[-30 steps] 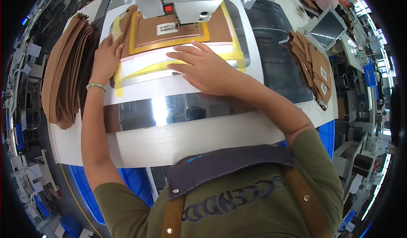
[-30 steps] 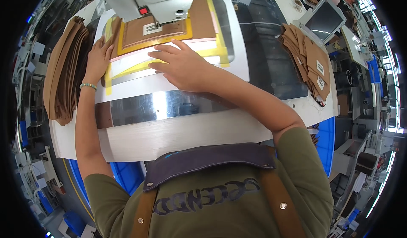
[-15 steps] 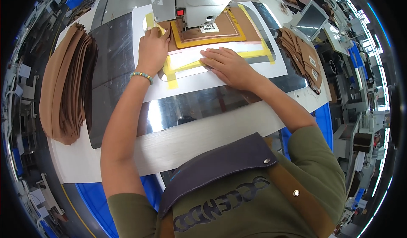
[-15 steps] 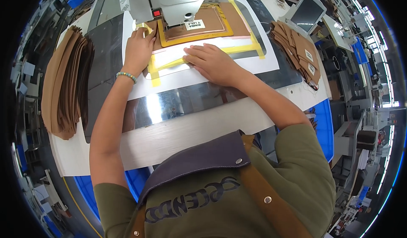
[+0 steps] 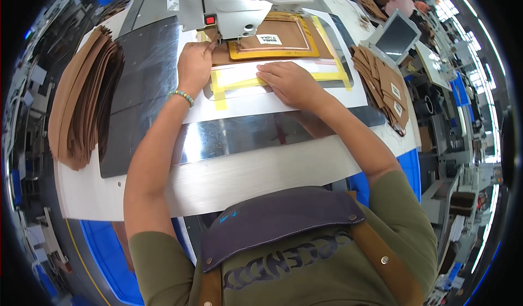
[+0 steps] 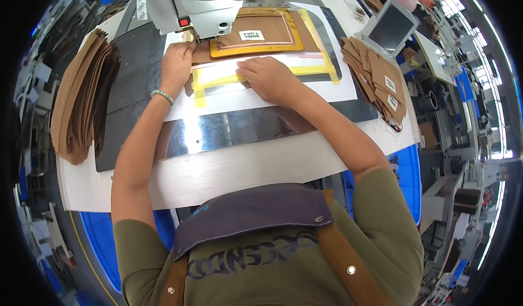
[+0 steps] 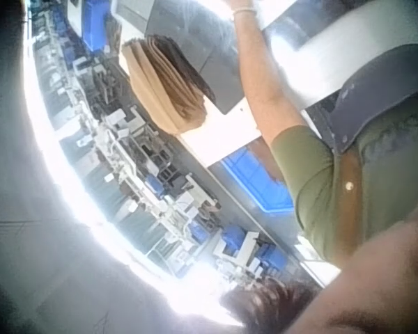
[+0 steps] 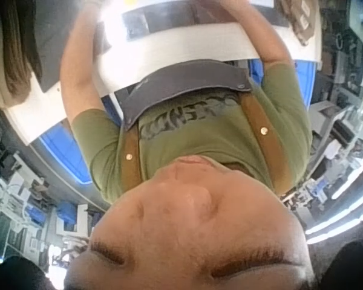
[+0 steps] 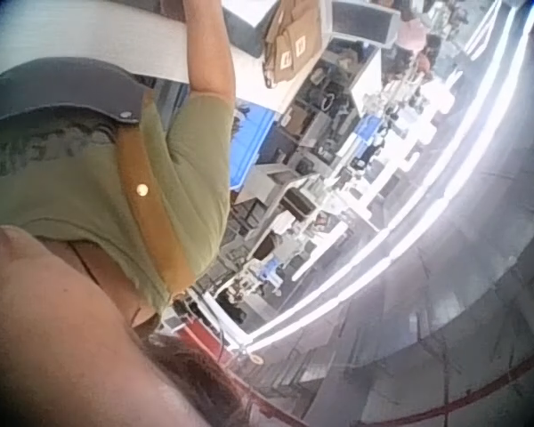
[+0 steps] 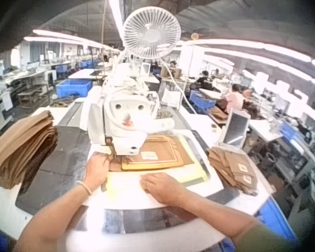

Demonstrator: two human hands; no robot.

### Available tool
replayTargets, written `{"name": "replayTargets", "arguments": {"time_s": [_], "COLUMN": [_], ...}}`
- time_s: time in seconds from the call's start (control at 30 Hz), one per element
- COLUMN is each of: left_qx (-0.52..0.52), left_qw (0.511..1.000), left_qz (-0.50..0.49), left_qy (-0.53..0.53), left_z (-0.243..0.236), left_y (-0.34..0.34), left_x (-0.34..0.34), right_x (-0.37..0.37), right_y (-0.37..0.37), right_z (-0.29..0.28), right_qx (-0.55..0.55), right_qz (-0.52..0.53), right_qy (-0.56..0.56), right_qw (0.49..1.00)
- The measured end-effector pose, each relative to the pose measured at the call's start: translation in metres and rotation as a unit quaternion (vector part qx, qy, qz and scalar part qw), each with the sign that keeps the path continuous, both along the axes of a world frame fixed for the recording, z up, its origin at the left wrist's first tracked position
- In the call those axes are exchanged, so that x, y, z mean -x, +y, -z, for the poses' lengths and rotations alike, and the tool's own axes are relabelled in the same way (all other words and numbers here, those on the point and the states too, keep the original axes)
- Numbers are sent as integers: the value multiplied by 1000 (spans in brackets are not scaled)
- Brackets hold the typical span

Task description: Sewing and assembling leather bags using an automated sewing machine in a workshop.

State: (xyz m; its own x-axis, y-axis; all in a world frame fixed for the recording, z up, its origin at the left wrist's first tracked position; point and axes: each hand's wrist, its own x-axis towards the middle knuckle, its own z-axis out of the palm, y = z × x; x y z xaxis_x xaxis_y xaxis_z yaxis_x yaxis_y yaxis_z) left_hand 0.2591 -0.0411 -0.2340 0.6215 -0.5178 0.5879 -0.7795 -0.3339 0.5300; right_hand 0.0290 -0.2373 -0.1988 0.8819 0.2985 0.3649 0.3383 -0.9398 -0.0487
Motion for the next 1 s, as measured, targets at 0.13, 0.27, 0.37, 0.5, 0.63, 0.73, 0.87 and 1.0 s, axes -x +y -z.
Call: {"name": "replayTargets", "arguments": {"time_s": [0.13, 0.27, 0.37, 0.5, 0.63, 0.73, 0.87, 1.0], "left_qx": [-50, 123, 373, 167, 396, 373, 311, 369], "left_qw": [994, 965, 834, 918, 820, 796, 801, 759], "left_qz": [-40, -178, -87, -133, -63, -110, -252, -281], "left_qy": [84, 146, 396, 335, 409, 463, 445, 458], "left_z": [-11, 9, -4, -30, -30, -32, -36, -36], "left_y": [2, 17, 96, 188, 305, 360, 398, 413], "left_x": [24, 7, -3, 70, 143, 201, 244, 240], "right_x": [4, 1, -1, 5, 11, 8, 8, 3], "right_y": [-11, -13, -15, -32, -28, -19, -15, -14], "right_z": [-1, 3, 3, 8, -3, -5, -8, -5], "right_qx": [17, -4, -50, -30, -101, -110, -100, -98], "right_qz": [-13, -47, -64, -40, -36, -62, -28, -18], "right_qy": [-1, -46, -34, 22, 99, 101, 118, 127], "right_qw": [1000, 998, 996, 999, 989, 987, 988, 987]}}
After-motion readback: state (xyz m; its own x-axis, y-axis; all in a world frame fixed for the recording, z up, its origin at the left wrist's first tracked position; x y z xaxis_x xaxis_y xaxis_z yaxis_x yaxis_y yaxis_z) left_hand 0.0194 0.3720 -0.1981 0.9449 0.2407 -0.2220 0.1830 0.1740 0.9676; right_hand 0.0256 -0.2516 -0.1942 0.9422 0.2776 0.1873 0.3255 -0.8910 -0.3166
